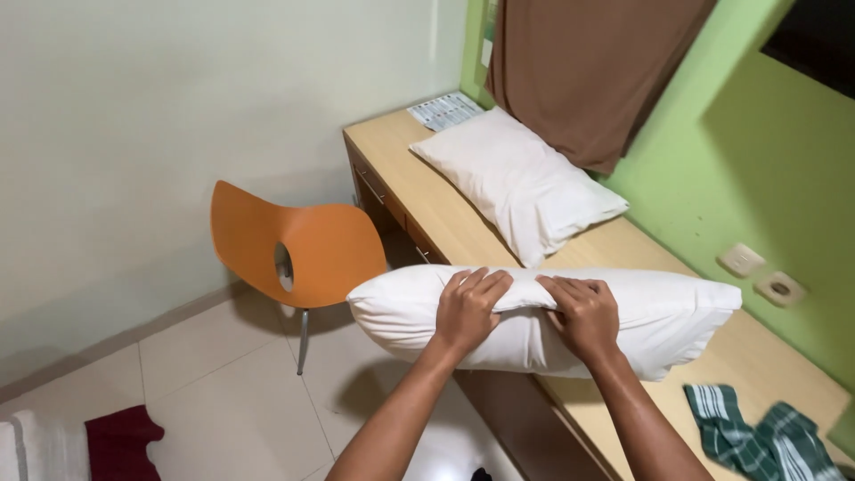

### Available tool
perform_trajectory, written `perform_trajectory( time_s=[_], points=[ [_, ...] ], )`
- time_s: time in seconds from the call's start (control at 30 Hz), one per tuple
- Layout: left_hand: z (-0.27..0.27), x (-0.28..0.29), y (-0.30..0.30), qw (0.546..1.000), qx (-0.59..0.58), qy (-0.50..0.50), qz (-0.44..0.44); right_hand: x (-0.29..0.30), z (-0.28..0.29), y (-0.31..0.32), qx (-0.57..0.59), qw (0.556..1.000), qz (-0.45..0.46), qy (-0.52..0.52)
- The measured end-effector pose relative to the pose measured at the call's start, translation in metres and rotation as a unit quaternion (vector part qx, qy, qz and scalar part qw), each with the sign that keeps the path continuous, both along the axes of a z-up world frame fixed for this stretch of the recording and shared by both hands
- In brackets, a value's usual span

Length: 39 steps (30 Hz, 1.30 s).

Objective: The person folds a white pillow on a bed and places it on a wooden desk. They repeat this with a second pillow. Finally, they pull an orange chair under the desk.

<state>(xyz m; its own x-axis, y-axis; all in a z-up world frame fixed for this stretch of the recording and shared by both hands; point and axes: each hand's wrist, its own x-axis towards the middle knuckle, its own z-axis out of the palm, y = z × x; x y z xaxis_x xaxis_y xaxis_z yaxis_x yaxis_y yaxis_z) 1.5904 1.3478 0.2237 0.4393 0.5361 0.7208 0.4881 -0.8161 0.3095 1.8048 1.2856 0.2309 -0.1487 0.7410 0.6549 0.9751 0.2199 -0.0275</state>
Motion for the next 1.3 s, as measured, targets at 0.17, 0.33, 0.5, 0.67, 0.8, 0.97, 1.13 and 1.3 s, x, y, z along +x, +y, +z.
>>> perform_trajectory(
  time_s=[0.17,0.33,0.5,0.67,0.8,0.97,1.13,1.3],
  points=[
    [-0.017,0.034,0.074,1.0,-0.015,0.019,0.019,0.031,-0.006,0.073,-0.027,0.999,0.006,0.031],
    [-0.028,0.052,0.129,0.996,-0.066,0.023,0.048,0.051,-0.018,0.141,-0.059,0.996,0.04,0.044],
    [-0.037,0.063,0.177,0.993,-0.073,0.017,0.09,0.052,-0.012,0.194,-0.068,0.995,0.063,0.045],
    [-0.031,0.064,0.216,0.992,-0.068,0.018,0.102,0.05,-0.008,0.237,-0.079,0.993,0.068,0.062],
    [-0.037,0.065,0.256,0.993,-0.067,0.022,0.096,0.05,-0.008,0.275,-0.113,0.992,0.045,0.038],
    [-0.043,0.077,0.312,0.991,-0.084,0.059,0.083,0.059,-0.014,0.328,-0.13,0.991,0.019,0.03],
    [-0.063,0.095,0.372,0.988,-0.082,0.083,0.097,0.07,-0.031,0.383,-0.183,0.982,-0.033,0.008],
    [-0.08,0.111,0.412,0.991,-0.037,0.102,0.081,0.072,-0.036,0.415,-0.258,0.958,-0.124,-0.015]
  ],
)
